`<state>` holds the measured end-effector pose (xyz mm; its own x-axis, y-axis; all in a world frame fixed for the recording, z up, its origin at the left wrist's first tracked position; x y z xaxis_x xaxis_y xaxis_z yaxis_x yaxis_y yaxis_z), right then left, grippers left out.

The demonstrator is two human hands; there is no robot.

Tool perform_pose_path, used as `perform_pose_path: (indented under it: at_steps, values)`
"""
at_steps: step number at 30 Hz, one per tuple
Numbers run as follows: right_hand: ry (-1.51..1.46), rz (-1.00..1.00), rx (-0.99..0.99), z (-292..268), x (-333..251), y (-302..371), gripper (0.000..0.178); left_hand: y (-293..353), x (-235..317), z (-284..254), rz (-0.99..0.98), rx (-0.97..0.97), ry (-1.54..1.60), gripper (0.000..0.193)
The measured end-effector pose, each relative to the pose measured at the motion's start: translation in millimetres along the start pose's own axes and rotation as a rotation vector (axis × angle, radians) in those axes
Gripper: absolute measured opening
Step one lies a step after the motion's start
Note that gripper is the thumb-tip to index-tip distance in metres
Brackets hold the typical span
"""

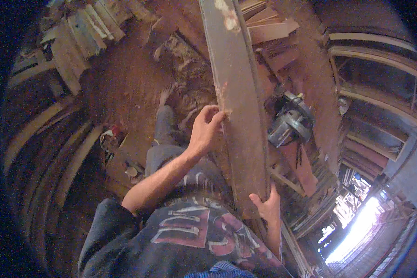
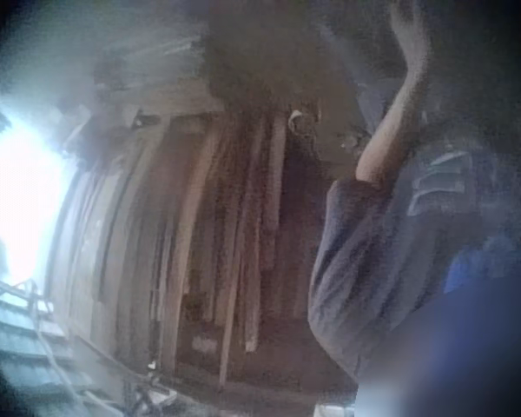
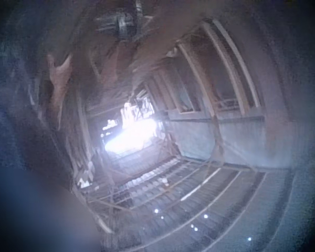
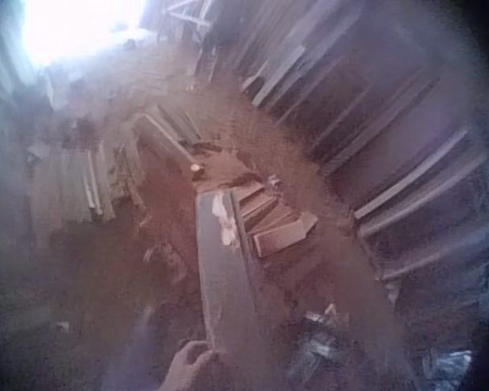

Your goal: The person picks up a long wooden plank, positions it on a workbench, and uses a circular saw to cut it into shorter pieces. After each cut, the person removes the cut piece and repositions the plank for the next cut.

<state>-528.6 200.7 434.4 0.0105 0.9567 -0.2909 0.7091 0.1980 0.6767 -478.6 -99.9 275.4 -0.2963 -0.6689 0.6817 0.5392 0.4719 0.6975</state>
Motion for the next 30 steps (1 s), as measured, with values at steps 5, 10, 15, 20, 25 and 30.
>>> perform_pose_path:
  at_steps: [5, 10, 15, 20, 25, 30]
  values:
    - [-0.129, -0.067, -0.027, 13.8, 29.8, -13.3, 0.099, 1.3, -1.7, -0.9, -0.09, -0.035, 0.078, 0.041]
    - [-0.09, -0.074, -0.007, 18.0, 49.4, -22.0, 0.095, -3.5, -4.0, 4.9, -0.064, -0.119, 0.007, 0.039]
    - [-0.123, -0.036, -0.082, 18.9, 34.2, -19.9, 0.096, -6.0, -8.2, 3.6, -0.068, -0.138, 0.025, 0.04]
    - [-0.099, -0.065, -0.051, 20.4, 31.0, -21.2, 0.096, -8.4, -11.5, 4.7, -0.087, -0.175, 0.072, 0.04]
    - [-0.094, -0.075, -0.04, 25.6, 35.5, -22.3, 0.096, -8.9, -14.1, 4.4, -0.12, -0.209, 0.087, 0.041]
    - [-0.156, -0.046, -0.08, 29.1, 33.6, -20.8, 0.096, -11.1, -10.6, 1.5, -0.07, -0.223, 0.032, 0.038]
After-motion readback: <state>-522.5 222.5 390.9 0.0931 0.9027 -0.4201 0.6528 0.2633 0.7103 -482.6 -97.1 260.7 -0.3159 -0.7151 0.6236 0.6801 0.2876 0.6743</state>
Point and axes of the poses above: each hand's wrist, its own y-axis away from the middle knuckle, its own z-axis out of the palm, x = y × z, the point moved 9 cm from there along -y, towards the middle knuckle, and after that the axes turned 4 degrees about x, right-handed, at the moved point
